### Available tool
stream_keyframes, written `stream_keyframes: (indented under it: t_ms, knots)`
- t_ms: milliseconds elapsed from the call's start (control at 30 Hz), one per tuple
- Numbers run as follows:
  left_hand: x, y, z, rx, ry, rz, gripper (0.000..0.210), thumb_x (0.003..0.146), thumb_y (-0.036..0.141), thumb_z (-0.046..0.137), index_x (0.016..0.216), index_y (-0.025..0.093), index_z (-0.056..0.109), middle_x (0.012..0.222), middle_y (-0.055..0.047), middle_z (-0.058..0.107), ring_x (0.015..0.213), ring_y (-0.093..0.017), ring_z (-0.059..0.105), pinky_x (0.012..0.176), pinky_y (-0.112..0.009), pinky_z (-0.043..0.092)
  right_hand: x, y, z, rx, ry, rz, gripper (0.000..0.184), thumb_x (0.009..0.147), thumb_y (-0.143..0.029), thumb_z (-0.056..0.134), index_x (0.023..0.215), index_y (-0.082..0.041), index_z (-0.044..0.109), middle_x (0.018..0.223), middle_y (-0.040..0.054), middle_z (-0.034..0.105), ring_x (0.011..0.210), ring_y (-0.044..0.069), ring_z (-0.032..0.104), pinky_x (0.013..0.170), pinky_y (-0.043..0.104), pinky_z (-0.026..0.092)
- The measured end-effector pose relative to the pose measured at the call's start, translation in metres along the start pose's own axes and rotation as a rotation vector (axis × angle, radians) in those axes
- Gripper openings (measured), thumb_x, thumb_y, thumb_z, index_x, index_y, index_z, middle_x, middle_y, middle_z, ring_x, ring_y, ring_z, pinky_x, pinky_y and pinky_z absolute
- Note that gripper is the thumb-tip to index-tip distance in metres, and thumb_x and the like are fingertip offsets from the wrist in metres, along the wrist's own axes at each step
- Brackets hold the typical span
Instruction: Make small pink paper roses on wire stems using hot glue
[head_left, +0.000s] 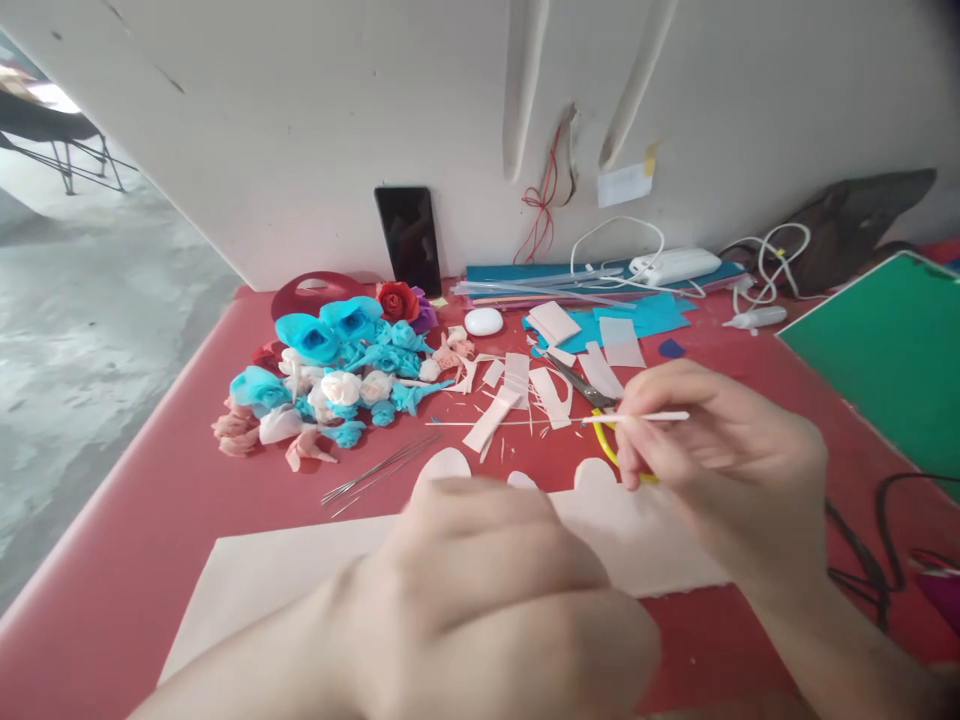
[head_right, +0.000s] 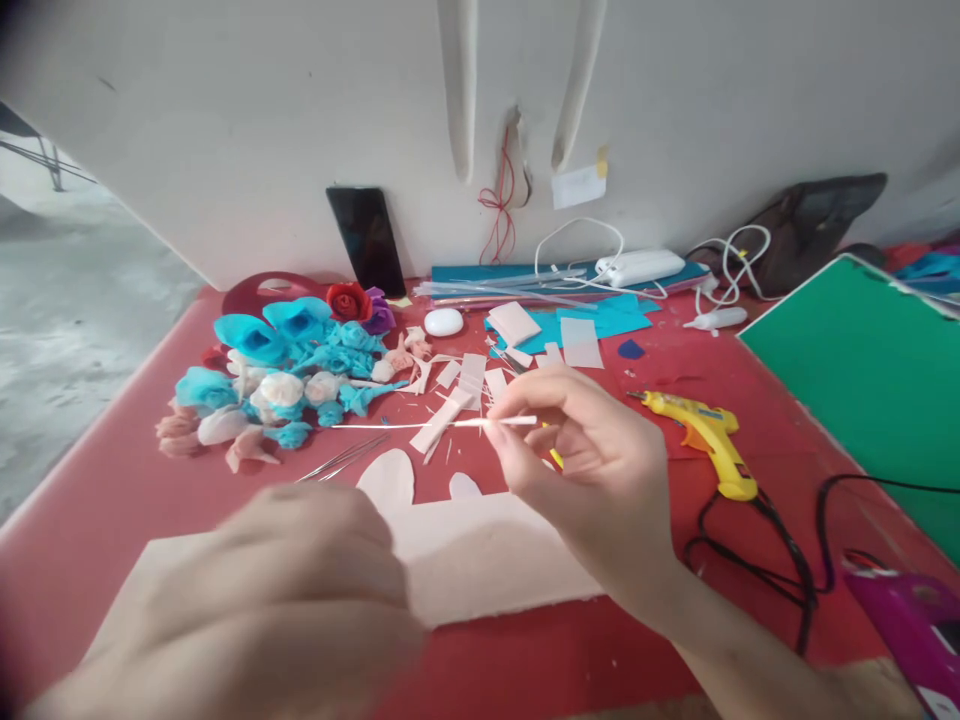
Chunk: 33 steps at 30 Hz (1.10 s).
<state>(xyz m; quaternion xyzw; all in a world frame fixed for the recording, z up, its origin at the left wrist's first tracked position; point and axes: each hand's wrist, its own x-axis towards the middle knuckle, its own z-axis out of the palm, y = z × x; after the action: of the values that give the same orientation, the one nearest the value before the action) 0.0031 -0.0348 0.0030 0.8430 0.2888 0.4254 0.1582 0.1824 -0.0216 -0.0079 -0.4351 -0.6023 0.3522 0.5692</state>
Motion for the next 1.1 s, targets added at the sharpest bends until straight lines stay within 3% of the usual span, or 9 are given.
stream_keyframes:
  t_ms: [33,100,133,200,333,467,633,833,1100]
  knots:
    - [-0.001,0.0,0.005,-0.068,-0.089,0.086,0.01,0.082,0.026,0.055,0.075,0.023,0.061,0.054,0.004,0.063,0.046,-0.011,0.057,0.046,-0.022,0.05,-0.001,0.001,0.0,0.048,0.014,0.03,0.011,0.078,-0.008,0.058,0.075,-0.018,0.059,0.074,-0.0012,0.051,0.055,0.007,0.05,0.043,0.019,0.042]
    - [0.0,-0.004,0.016,-0.223,-0.369,-0.142,0.01,0.079,0.013,0.055,0.082,0.015,0.065,0.075,-0.004,0.07,0.059,-0.014,0.062,0.053,-0.025,0.051,-0.002,0.001,0.0,0.139,-0.008,0.095,0.009,0.081,-0.012,0.057,0.076,-0.02,0.058,0.072,-0.0025,0.05,0.049,0.005,0.048,0.042,0.018,0.04]
    - [0.002,-0.007,0.02,-0.309,-0.334,-0.291,0.01,0.078,0.012,0.057,0.083,0.014,0.066,0.075,-0.004,0.07,0.056,-0.012,0.06,0.054,-0.023,0.051,-0.003,0.001,0.0,0.175,-0.04,0.129,0.008,0.082,-0.014,0.057,0.076,-0.02,0.057,0.069,-0.0033,0.049,0.046,0.004,0.047,0.042,0.018,0.04]
    - [0.006,-0.012,0.025,-0.354,-0.283,-0.441,0.014,0.081,0.015,0.056,0.091,0.014,0.066,0.079,-0.004,0.07,0.06,-0.012,0.061,0.055,-0.022,0.051,-0.004,0.001,0.001,0.23,-0.108,0.192,0.008,0.083,-0.017,0.056,0.076,-0.021,0.056,0.062,-0.0048,0.046,0.043,0.004,0.046,0.041,0.017,0.039]
    - [0.01,-0.016,0.019,-0.468,-0.105,-0.575,0.021,0.079,0.025,0.061,0.098,0.016,0.068,0.083,-0.005,0.072,0.071,-0.017,0.065,0.059,-0.025,0.054,-0.006,-0.001,0.005,0.278,-0.174,0.22,0.009,0.081,-0.016,0.057,0.074,-0.021,0.056,0.061,-0.0059,0.046,0.044,0.003,0.044,0.042,0.014,0.041]
    - [0.011,-0.01,0.011,-0.576,0.024,-0.497,0.016,0.072,0.012,0.068,0.086,0.019,0.072,0.076,-0.001,0.073,0.065,-0.013,0.063,0.059,-0.021,0.053,-0.009,-0.003,0.007,0.301,-0.173,0.195,0.013,0.079,-0.01,0.056,0.073,-0.022,0.057,0.069,-0.005,0.05,0.051,0.002,0.044,0.047,0.01,0.041]
    - [0.013,-0.005,0.008,-0.53,0.069,-0.444,0.014,0.074,0.008,0.064,0.081,0.017,0.072,0.073,0.0,0.073,0.062,-0.01,0.064,0.057,-0.017,0.053,-0.012,0.0,0.008,0.33,-0.226,0.189,0.012,0.081,-0.011,0.056,0.078,-0.023,0.058,0.071,-0.0045,0.051,0.051,0.002,0.044,0.048,0.01,0.042]
    - [0.013,-0.005,0.007,-0.511,0.107,-0.477,0.015,0.067,0.007,0.07,0.077,0.018,0.072,0.069,0.0,0.072,0.058,-0.013,0.063,0.053,-0.021,0.054,-0.012,-0.002,0.008,0.352,-0.18,0.22,0.011,0.082,-0.013,0.055,0.077,-0.022,0.058,0.069,-0.0036,0.051,0.048,0.003,0.041,0.045,0.013,0.039]
    - [0.011,-0.004,0.007,-0.472,0.156,-0.474,0.011,0.07,0.008,0.068,0.066,0.018,0.068,0.062,0.002,0.07,0.054,-0.01,0.062,0.05,-0.018,0.052,-0.01,-0.003,0.009,0.309,-0.159,0.183,0.011,0.081,-0.012,0.055,0.075,-0.022,0.057,0.068,-0.0034,0.048,0.048,0.003,0.041,0.045,0.014,0.039]
